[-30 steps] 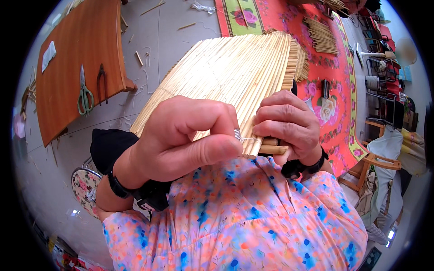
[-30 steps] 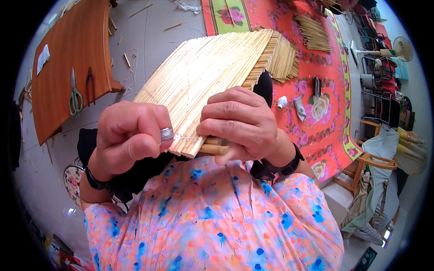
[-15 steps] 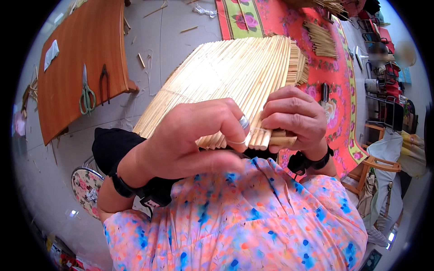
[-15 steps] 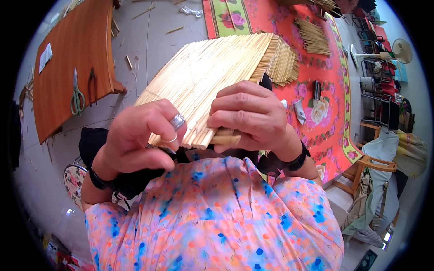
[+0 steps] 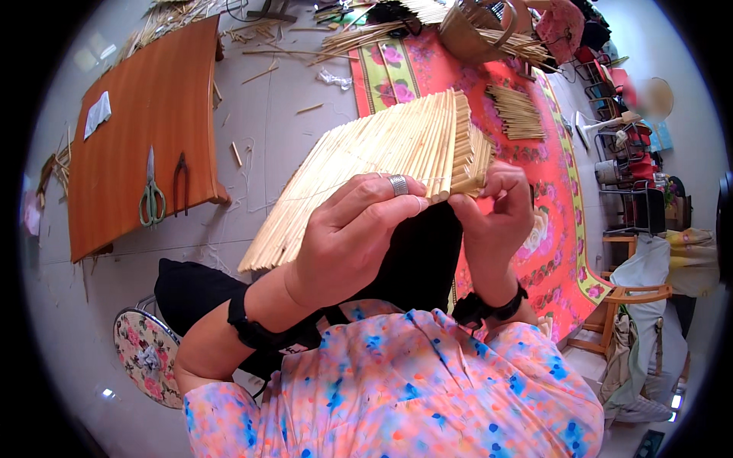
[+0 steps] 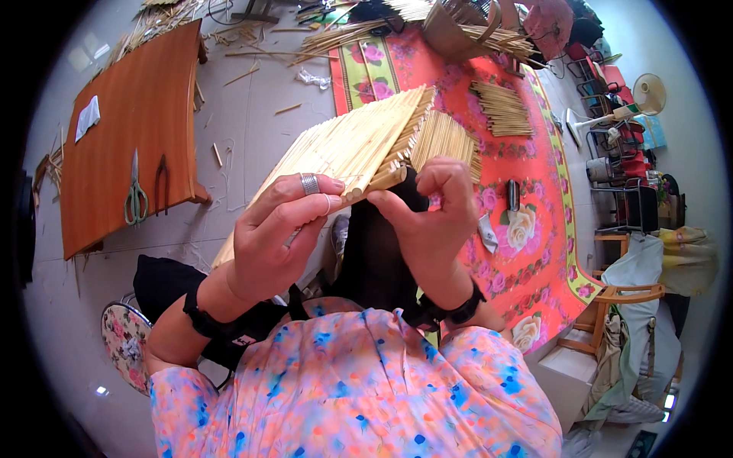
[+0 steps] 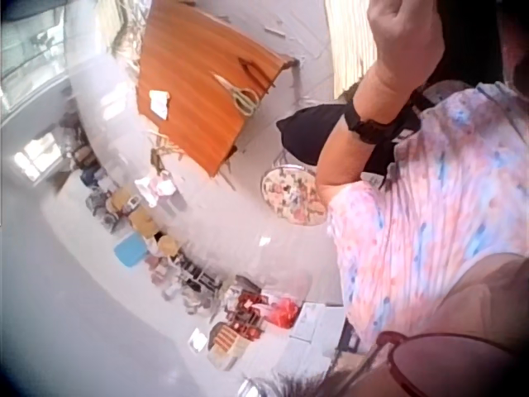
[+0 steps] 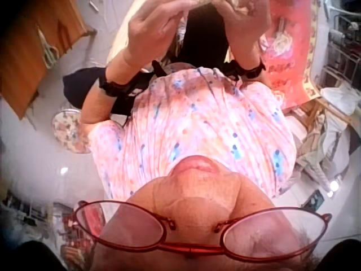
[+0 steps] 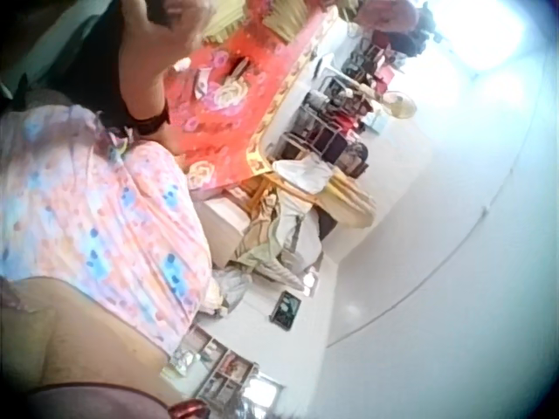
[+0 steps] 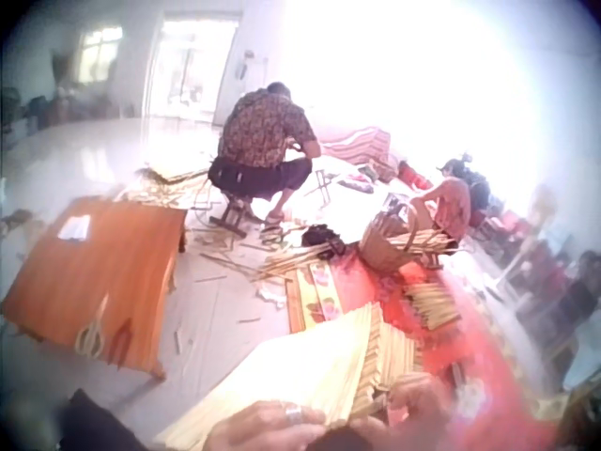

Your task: The person sits on the floor and weaves a bamboo mat by threading a white string through the ends of bamboo strips. They use scissors to trim excess string and a knife to adjust the bamboo edges, repeating the process to secure the mat's structure.

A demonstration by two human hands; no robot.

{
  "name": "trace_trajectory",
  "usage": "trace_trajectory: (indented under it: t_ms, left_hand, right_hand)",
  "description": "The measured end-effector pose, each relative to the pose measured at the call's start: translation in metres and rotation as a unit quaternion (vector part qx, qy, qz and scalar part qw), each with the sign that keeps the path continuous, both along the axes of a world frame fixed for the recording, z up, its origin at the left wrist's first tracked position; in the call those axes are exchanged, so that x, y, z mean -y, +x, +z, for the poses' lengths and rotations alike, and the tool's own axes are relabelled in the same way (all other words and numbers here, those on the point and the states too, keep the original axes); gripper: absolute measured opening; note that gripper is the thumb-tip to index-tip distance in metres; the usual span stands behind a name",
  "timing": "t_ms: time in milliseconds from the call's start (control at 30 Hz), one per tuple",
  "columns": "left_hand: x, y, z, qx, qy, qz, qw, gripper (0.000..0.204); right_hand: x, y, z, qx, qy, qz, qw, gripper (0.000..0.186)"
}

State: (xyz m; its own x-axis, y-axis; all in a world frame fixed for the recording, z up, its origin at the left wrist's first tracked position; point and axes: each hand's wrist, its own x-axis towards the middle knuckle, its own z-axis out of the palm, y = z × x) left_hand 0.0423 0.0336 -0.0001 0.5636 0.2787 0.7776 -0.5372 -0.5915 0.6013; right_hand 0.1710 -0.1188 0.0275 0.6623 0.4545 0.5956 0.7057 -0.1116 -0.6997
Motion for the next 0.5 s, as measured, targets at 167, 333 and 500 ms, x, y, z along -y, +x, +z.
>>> trace_trajectory:
  t_ms: [167, 333, 500]
  left_hand:
    - [0.034, 0.014, -0.006, 0.022, -0.046, 0.031, 0.998, 0.034]
    - [0.052, 0.018, -0.015, 0.033, -0.036, 0.039, 0.998, 0.035]
    - [0.055, 0.012, -0.014, 0.015, -0.009, -0.016, 1.000, 0.035]
  right_hand:
    - [0.005, -0.028, -0.007, -0.233, 0.070, 0.042, 0.969, 0.021]
    - [0.018, -0.032, -0.007, -0.336, 0.153, 0.108, 0.923, 0.023]
    - [0.031, -0.032, -0.020, -0.270, 0.093, 0.103, 0.953, 0.038]
